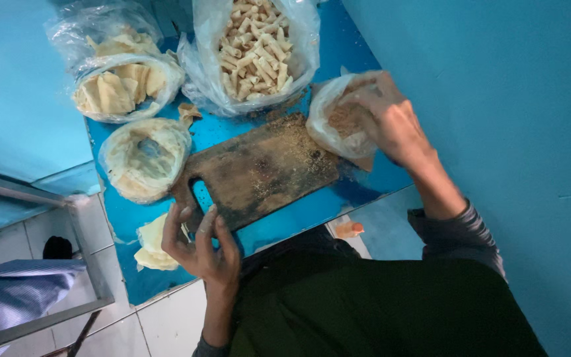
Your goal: The person sits on the floor at a low table and folds thin dough wrappers one at a time, pressing the edges to seal them. Finished folded pieces are placed into a plastic bag with similar folded pieces, and the person occasionally reaches into a bag of brown powder on the table.
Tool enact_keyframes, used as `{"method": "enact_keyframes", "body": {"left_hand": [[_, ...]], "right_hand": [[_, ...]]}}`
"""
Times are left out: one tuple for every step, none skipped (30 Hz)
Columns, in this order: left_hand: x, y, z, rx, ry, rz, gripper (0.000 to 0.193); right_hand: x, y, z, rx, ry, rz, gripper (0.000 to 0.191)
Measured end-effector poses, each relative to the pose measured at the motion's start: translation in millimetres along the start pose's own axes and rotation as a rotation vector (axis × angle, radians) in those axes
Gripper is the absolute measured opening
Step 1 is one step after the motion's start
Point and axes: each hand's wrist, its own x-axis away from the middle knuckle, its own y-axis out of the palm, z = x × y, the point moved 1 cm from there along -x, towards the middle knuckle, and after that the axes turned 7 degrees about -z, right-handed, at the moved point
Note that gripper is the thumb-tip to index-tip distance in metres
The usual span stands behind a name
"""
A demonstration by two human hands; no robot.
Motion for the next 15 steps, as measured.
{"method": "enact_keyframes", "body": {"left_hand": [[0.0,0.2,0.0,-0.002,-0.006,-0.002,0.017],[0.0,0.5,0.1,0.007,-0.012,0.002,0.017],[0.0,0.5,0.0,0.016,-0.019,0.005,0.017],[0.0,0.6,0.2,0.026,-0.026,0.008,0.017],[-0.2,1.0,0.2,0.027,-0.028,0.007,0.017],[-0.5,1.5,0.2,0.029,-0.03,0.006,0.016],[-0.6,1.5,0.0,0.029,-0.033,0.005,0.016],[-0.5,1.4,0.3,0.03,-0.033,0.002,0.017],[-0.5,1.6,0.6,0.032,-0.032,-0.001,0.018],[-0.3,1.5,1.1,0.033,-0.032,-0.004,0.018],[0.2,1.1,1.6,0.046,-0.041,-0.005,0.019],[0.4,1.2,2.3,0.059,-0.049,-0.005,0.019],[0.2,1.2,2.6,0.073,-0.056,-0.003,0.019],[0.0,0.8,2.9,0.068,-0.056,-0.007,0.019],[-0.2,0.2,3.1,0.064,-0.057,-0.012,0.019]], "right_hand": [[1.4,2.0,0.7,0.04,0.011,0.026,0.01],[2.6,5.0,2.0,0.024,0.044,0.015,0.013],[3.7,9.5,2.5,0.006,0.077,0.003,0.017],[4.6,12.9,3.7,-0.012,0.111,-0.009,0.021],[4.9,15.2,4.7,0.074,0.12,-0.018,0.022],[4.7,16.7,5.7,0.159,0.13,-0.027,0.024],[4.2,17.1,6.7,0.244,0.14,-0.036,0.027],[3.8,16.2,9.0,0.078,0.228,-0.073,0.025],[2.9,14.3,11.2,-0.088,0.313,-0.11,0.026],[2.3,12.6,12.6,-0.256,0.397,-0.149,0.029],[1.7,10.0,13.0,-0.443,0.383,-0.18,0.035],[1.0,6.3,14.0,-0.629,0.366,-0.209,0.041],[0.2,4.5,13.9,-0.814,0.345,-0.236,0.047],[-0.5,3.4,13.4,-0.798,0.3,-0.218,0.041],[-1.2,3.1,13.0,-0.782,0.256,-0.2,0.035]]}}
